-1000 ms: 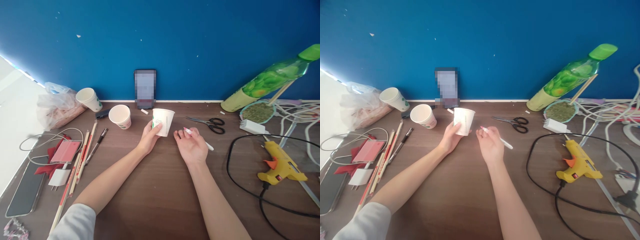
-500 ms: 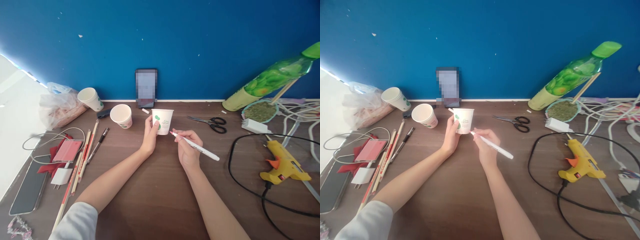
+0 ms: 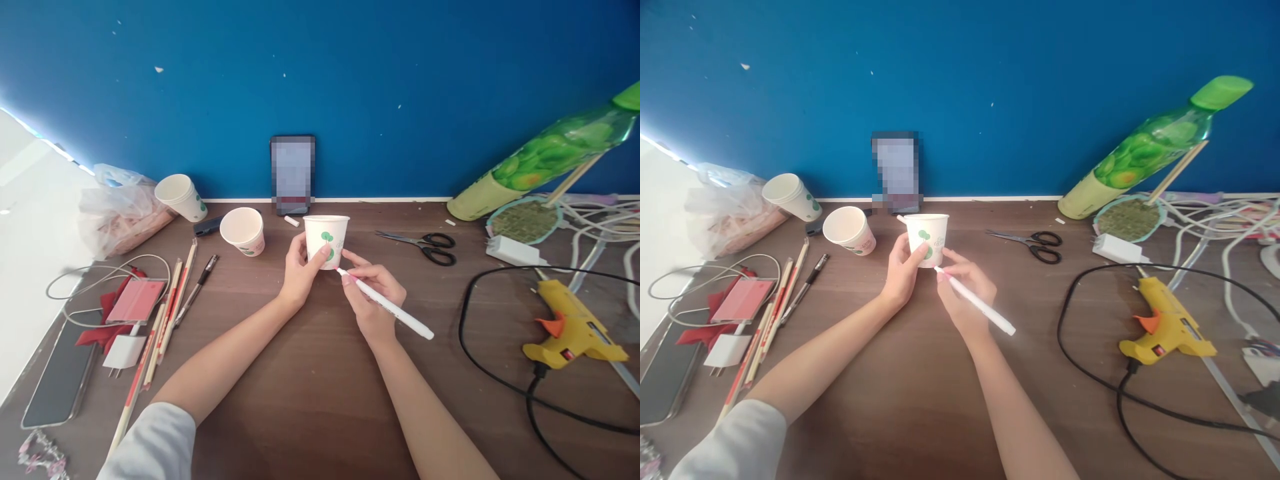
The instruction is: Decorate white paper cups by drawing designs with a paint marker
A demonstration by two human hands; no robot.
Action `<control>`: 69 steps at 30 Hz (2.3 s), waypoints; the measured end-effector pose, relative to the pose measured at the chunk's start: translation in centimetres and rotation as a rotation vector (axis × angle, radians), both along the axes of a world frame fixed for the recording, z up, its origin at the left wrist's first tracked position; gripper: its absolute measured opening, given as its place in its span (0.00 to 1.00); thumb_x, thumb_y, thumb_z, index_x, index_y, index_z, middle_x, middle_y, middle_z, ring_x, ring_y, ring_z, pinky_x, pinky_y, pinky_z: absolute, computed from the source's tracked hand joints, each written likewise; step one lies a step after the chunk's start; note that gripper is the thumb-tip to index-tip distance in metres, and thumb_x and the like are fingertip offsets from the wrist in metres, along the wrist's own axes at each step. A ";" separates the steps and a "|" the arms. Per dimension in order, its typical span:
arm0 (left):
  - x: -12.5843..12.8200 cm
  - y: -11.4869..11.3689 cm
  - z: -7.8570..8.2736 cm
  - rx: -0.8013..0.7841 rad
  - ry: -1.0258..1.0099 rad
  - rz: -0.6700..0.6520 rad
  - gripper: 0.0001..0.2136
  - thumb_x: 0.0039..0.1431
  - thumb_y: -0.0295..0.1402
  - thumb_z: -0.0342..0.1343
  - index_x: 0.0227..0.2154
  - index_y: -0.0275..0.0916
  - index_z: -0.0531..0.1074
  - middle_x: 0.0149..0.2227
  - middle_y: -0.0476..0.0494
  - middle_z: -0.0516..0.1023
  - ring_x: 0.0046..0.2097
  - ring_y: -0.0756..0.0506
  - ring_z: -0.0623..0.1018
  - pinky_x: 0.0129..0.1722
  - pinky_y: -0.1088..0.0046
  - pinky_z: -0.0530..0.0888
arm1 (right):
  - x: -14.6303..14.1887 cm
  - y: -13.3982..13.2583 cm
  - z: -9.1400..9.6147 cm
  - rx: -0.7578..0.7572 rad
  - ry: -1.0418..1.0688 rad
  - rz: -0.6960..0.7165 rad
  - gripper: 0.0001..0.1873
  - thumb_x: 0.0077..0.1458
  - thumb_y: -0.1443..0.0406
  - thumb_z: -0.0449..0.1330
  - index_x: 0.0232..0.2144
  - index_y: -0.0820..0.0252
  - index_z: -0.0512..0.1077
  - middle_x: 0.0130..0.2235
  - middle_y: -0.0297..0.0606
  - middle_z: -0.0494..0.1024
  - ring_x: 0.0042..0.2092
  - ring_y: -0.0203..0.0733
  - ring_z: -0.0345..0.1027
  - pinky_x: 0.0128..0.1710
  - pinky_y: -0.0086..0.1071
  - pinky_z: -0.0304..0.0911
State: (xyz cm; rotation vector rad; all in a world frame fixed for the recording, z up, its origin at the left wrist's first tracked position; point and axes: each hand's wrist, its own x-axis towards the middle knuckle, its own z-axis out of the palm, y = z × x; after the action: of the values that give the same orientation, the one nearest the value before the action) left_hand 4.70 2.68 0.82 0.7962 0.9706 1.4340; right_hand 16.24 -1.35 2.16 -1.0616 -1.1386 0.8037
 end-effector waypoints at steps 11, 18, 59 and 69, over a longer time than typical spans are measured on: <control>0.1 0.0 0.2 -0.012 -0.207 -0.083 0.19 0.51 0.48 0.60 0.41 0.43 0.67 0.41 0.48 0.74 0.48 0.43 0.75 0.49 0.64 0.71 | 0.2 0.2 -0.8 0.068 -0.063 -0.002 0.05 0.49 0.70 0.64 0.26 0.56 0.72 0.41 0.42 0.83 0.49 0.54 0.76 0.52 0.52 0.69; 0.0 -0.1 0.1 -0.019 -0.103 -0.088 0.26 0.50 0.45 0.65 0.49 0.43 0.66 0.51 0.42 0.73 0.56 0.38 0.72 0.54 0.60 0.69 | 0.0 0.2 -0.6 0.133 -0.138 -0.022 0.06 0.49 0.70 0.63 0.25 0.56 0.71 0.30 0.38 0.82 0.50 0.55 0.75 0.52 0.51 0.69; 0.1 0.1 -0.2 0.032 -0.029 -0.074 0.24 0.49 0.44 0.66 0.46 0.41 0.67 0.47 0.41 0.75 0.52 0.40 0.74 0.53 0.61 0.69 | -0.4 0.3 -0.8 0.054 -0.151 -0.135 0.05 0.50 0.68 0.64 0.25 0.56 0.71 0.35 0.40 0.83 0.48 0.54 0.77 0.52 0.50 0.71; 0.1 0.0 0.0 0.010 -0.021 -0.071 0.24 0.49 0.45 0.65 0.46 0.40 0.67 0.50 0.39 0.74 0.55 0.39 0.73 0.54 0.60 0.69 | -0.4 0.4 -0.7 0.030 -0.109 -0.137 0.05 0.48 0.70 0.64 0.25 0.57 0.72 0.37 0.41 0.83 0.47 0.53 0.77 0.53 0.49 0.70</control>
State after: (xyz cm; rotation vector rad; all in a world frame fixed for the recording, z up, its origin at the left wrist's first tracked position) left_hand 4.75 2.65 0.83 0.8140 0.9114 1.3838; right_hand 15.82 -0.91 1.45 -1.1564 -1.1528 0.6257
